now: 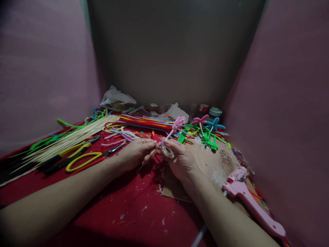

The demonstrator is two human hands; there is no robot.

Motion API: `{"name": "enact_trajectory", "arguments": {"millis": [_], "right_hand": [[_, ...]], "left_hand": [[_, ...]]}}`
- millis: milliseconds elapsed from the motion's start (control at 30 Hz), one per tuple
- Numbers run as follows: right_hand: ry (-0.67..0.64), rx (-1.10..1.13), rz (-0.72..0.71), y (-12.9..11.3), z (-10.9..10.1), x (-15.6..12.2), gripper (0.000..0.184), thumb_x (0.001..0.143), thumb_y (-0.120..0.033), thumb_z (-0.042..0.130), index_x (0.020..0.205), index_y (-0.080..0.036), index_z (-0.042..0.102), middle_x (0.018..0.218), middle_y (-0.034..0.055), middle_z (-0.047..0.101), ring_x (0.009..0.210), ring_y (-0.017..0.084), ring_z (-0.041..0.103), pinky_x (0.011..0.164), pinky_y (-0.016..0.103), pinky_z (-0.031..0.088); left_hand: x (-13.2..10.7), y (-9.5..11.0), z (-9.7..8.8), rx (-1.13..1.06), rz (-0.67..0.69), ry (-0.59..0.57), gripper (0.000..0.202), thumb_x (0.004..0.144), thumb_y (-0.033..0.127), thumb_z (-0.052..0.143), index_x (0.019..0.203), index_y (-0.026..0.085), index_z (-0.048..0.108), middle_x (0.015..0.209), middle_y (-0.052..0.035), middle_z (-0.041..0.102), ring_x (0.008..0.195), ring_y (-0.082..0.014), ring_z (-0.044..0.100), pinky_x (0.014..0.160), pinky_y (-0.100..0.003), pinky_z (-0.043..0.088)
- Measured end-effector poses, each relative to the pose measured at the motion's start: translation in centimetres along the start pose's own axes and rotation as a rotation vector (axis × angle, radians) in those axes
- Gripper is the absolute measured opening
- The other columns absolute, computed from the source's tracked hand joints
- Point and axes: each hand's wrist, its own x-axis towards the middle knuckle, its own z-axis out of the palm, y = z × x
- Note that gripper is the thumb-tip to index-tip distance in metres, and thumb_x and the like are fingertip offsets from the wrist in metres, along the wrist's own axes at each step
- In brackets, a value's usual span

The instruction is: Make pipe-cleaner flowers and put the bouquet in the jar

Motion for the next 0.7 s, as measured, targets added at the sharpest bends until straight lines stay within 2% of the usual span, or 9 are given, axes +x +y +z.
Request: {"name": "enact_trajectory", "arguments": {"millis": [300,400,533,633,700], "right_hand": [[0.023,-0.008,-0.006,0.1,-0.1,0.0,0.013,0.061,-0.023,0.072,0.070,-0.015,0.068,0.065,0.0022,0.065,0.055,0.012,0.056,0.052,0.025,0.046],[0.047,0.011,-0.002,0.2,-0.3,0.1,0.012,0.061,-0.020,0.073,0.070,-0.014,0.067,0.066,0.0023,0.065,0.055,0.012,0.055,0.053,0.025,0.046],[0.107,0.021,-0.017,0.5,-0.5,0.3,0.016,0.060,-0.019,0.075,0.073,-0.015,0.067,0.068,0.0019,0.066,0.056,0.011,0.055,0.056,0.025,0.047],[0.145,-0.008,-0.063,0.6,-0.2,0.3,0.017,0.057,-0.019,0.077,0.071,-0.015,0.068,0.068,0.0013,0.066,0.057,0.011,0.056,0.056,0.025,0.047],[0.163,-0.036,-0.085,0.7,0.2,0.2,0.016,0.056,-0.020,0.077,0.069,-0.015,0.068,0.065,0.0004,0.065,0.057,0.011,0.056,0.055,0.024,0.046]], "left_hand": [[-0.2,0.3,0.3,0.010,0.010,-0.007,0.023,0.080,0.030,0.055,0.065,0.013,0.055,0.043,0.0041,0.048,0.032,-0.0033,0.034,0.032,-0.015,0.025],[-0.1,0.2,0.1,-0.038,0.053,-0.031,0.023,0.080,0.034,0.054,0.070,0.013,0.057,0.046,0.0039,0.049,0.033,-0.0033,0.034,0.033,-0.016,0.026],[-0.4,0.7,0.4,-0.067,0.071,-0.004,0.030,0.080,0.043,0.053,0.079,0.013,0.056,0.055,0.0036,0.051,0.037,-0.0035,0.038,0.035,-0.016,0.027],[-0.8,1.0,1.1,0.088,0.152,0.038,0.027,0.075,0.041,0.059,0.081,0.015,0.054,0.064,0.0030,0.055,0.046,-0.0055,0.047,0.041,-0.017,0.033],[-1.0,0.8,1.4,0.323,0.296,0.101,0.022,0.073,0.034,0.063,0.080,0.015,0.053,0.067,0.0024,0.057,0.053,-0.0075,0.050,0.049,-0.019,0.039]]}}
